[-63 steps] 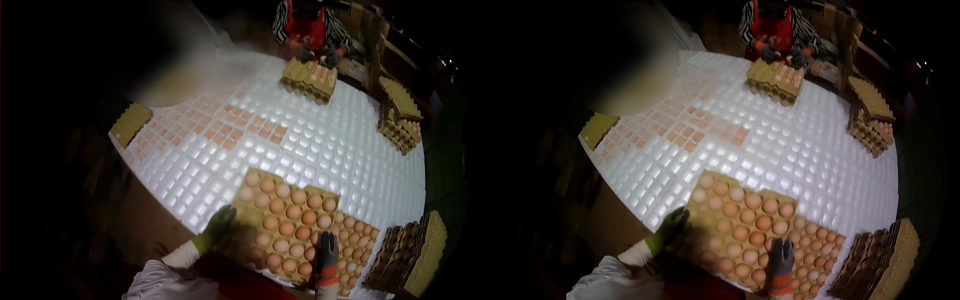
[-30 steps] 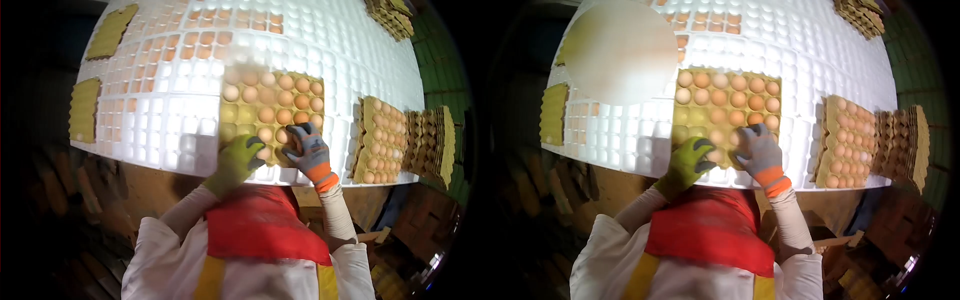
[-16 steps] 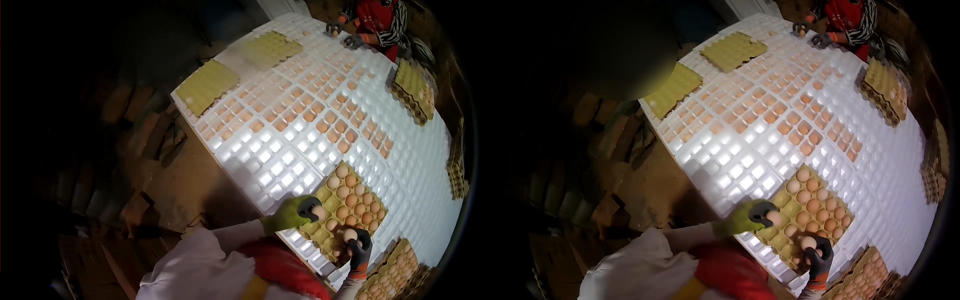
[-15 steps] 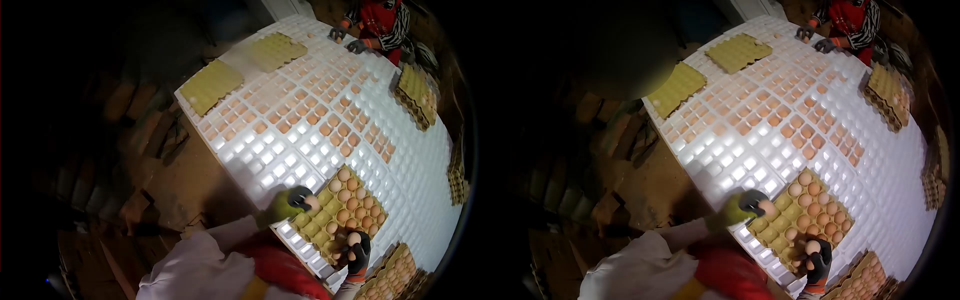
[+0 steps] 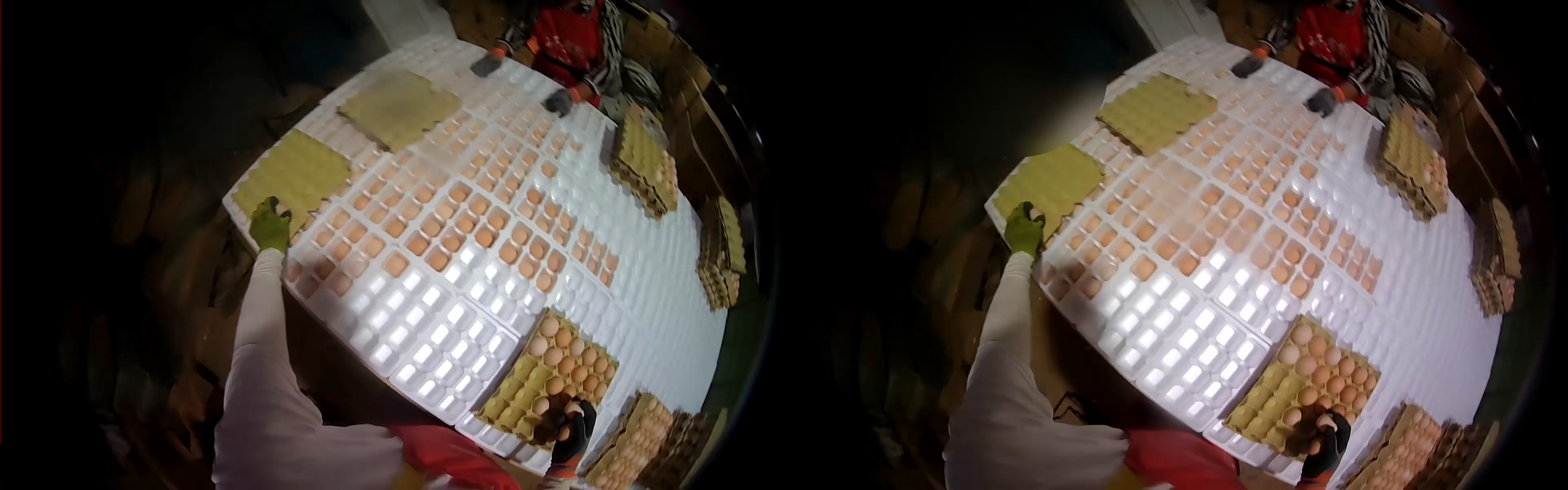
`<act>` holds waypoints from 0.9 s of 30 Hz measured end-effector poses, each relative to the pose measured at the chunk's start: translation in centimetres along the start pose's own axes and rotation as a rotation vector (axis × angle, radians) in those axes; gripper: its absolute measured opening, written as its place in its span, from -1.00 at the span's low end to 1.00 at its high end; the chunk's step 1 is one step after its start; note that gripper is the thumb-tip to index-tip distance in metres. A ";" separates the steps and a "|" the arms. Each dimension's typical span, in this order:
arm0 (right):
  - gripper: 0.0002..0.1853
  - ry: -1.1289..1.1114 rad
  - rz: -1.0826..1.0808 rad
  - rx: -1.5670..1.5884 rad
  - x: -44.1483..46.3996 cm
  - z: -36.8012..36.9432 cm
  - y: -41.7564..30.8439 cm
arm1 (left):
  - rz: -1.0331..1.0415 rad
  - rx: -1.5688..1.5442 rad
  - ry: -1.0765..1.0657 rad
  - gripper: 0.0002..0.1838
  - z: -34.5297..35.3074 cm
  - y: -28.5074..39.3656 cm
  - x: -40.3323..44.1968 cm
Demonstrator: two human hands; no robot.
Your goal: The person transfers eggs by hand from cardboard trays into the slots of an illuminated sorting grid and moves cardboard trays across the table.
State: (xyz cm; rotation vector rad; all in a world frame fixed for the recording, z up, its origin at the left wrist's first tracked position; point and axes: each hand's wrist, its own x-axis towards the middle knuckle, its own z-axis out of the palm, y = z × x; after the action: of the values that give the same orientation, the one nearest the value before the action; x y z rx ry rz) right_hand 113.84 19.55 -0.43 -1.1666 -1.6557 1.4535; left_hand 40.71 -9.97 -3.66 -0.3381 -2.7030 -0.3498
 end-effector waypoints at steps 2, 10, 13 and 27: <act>-0.73 0.111 0.076 0.080 -1.3 0.1 -1.0 | 0.078 0.052 0.100 -0.62 1.6 -0.8 0.5; -0.65 0.285 0.367 -0.432 -4.2 -0.3 -2.5 | 0.209 -1.201 -0.648 -0.64 -3.2 18.7 -14.2; -0.58 0.118 0.012 -0.874 -3.6 -1.1 -0.8 | 0.859 -1.018 -0.834 -0.64 -9.7 28.9 -25.6; -0.75 -0.129 -0.220 -1.302 5.9 2.9 -4.4 | 0.221 -1.349 -1.374 -0.70 -12.4 35.6 -35.0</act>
State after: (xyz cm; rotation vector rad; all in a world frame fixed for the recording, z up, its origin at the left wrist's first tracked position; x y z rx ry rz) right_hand 108.01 23.74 2.79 -1.3955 -2.8063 0.1531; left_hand 86.38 13.49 -0.07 -1.6885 -2.8318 -2.6227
